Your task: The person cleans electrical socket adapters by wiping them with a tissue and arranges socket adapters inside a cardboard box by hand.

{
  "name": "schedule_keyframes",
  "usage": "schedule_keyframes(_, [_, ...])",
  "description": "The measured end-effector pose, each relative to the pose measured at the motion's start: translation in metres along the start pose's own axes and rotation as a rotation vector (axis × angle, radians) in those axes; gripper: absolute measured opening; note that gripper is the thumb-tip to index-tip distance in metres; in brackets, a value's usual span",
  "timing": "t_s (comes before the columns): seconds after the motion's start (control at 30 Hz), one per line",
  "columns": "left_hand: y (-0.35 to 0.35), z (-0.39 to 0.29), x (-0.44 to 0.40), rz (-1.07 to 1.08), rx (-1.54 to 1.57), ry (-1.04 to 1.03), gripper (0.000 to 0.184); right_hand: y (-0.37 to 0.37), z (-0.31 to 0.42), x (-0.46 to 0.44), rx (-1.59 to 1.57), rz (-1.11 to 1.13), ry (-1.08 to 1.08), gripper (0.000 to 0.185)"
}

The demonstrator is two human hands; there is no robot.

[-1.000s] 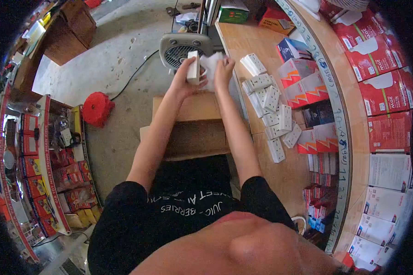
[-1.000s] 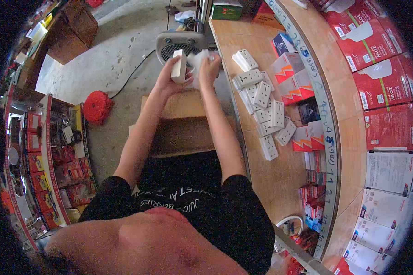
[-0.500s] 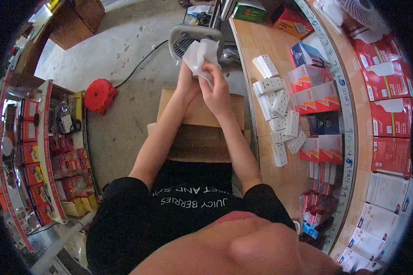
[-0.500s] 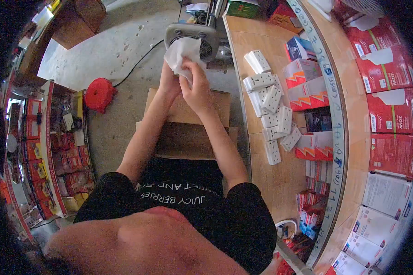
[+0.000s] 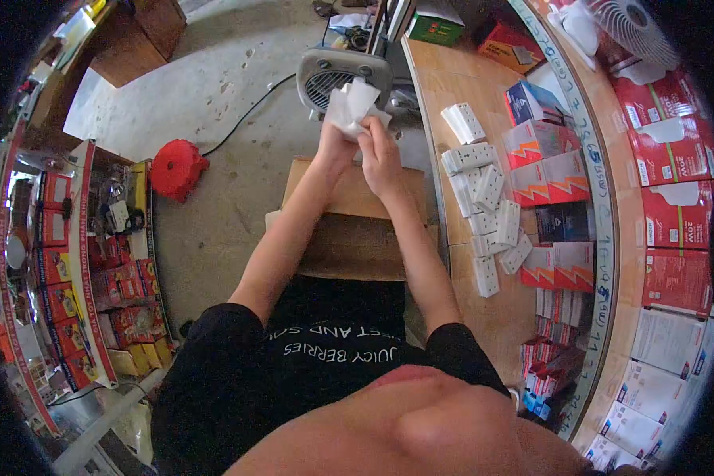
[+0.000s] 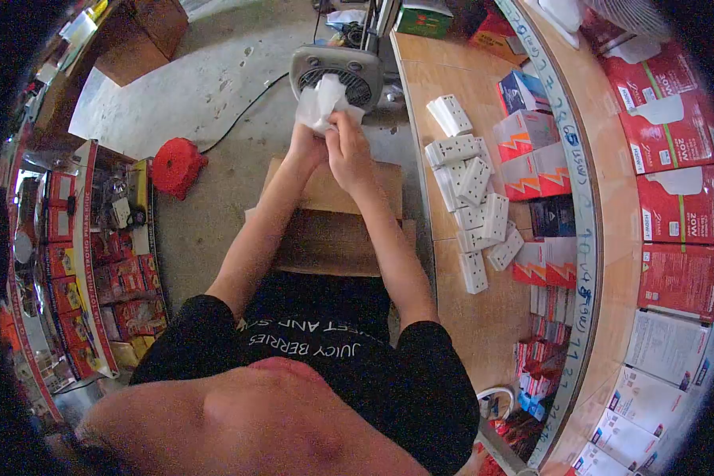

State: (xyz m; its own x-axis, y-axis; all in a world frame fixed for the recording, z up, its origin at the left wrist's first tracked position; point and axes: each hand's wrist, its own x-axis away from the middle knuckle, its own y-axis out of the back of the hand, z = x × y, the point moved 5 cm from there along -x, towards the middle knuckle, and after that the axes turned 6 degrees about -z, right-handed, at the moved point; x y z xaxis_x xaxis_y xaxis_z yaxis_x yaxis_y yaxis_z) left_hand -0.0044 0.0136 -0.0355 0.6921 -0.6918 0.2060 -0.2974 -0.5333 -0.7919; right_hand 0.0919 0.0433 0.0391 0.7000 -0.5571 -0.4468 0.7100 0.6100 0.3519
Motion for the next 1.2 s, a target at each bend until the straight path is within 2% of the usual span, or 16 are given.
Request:
schedule_keyframes(0.03, [0.003,-0.004,-0.007,0.025,0.095,-0.052,0.041,-0.002,-0.002,0.001,-0.002,-0.001,0.008,0.015])
schedule_keyframes(0.17, [0.008,-0.002,-0.007,0.03,0.217,-0.005,0.041,-0.008,-0.007,0.003,-0.065,0.072,0.003,0.017])
schedule_keyframes(0.23, [-0.011,0.001,0.017,-0.013,0.103,-0.022,0.042,-0.01,-0.011,0.005,-0.035,0.029,0.007,0.019])
schedule_keyframes(0.3, [-0.016,0.012,0.028,-0.168,-0.048,-0.002,0.042,-0.007,-0.02,-0.001,-0.04,-0.013,-0.035,0.02])
schedule_keyframes(0.5, [-0.031,0.026,0.03,-0.087,-0.118,0.082,0.04,0.008,-0.035,-0.011,0.071,-0.123,-0.079,0.02])
schedule_keyframes(0.63, [0.003,0.017,0.007,-0.067,0.039,0.084,0.042,-0.002,-0.024,-0.006,-0.008,-0.009,-0.032,0.018])
schedule_keyframes(0.7, [0.019,0.005,0.002,-0.093,0.103,0.054,0.044,-0.012,-0.015,0.001,-0.005,0.132,-0.075,0.02])
schedule_keyframes(0.73, [0.023,-0.002,-0.003,0.028,0.207,0.059,0.046,-0.014,-0.008,0.002,-0.02,0.161,-0.046,0.019])
schedule_keyframes(0.77, [0.03,-0.004,-0.007,0.025,0.205,0.056,0.046,-0.019,-0.008,0.003,-0.024,0.163,-0.046,0.019])
schedule_keyframes(0.83, [0.032,-0.013,-0.008,0.119,0.218,0.024,0.046,-0.023,-0.002,0.006,-0.058,0.074,0.124,0.018])
schedule_keyframes(0.87, [0.039,-0.01,-0.013,-0.022,0.074,-0.082,0.047,-0.025,-0.004,0.007,-0.06,0.076,0.122,0.018])
schedule_keyframes(0.9, [0.03,-0.006,-0.009,-0.023,0.075,-0.081,0.047,-0.024,-0.011,0.006,-0.053,0.069,0.042,0.018])
schedule_keyframes(0.97, [0.011,-0.007,0.009,-0.215,-0.073,-0.125,0.049,-0.021,-0.02,0.002,-0.038,0.059,-0.041,0.018])
schedule_keyframes(1.03, [-0.011,-0.012,0.024,-0.194,-0.148,-0.082,0.047,-0.013,-0.03,-0.006,-0.06,-0.028,-0.108,0.018])
schedule_keyframes(1.1, [-0.033,-0.015,0.038,-0.259,-0.426,-0.094,0.044,-0.007,-0.034,-0.009,-0.073,-0.072,-0.14,0.019])
schedule_keyframes(1.2, [-0.021,-0.005,0.025,-0.21,-0.372,-0.126,0.043,-0.001,-0.037,-0.009,-0.179,-0.16,-0.219,0.02])
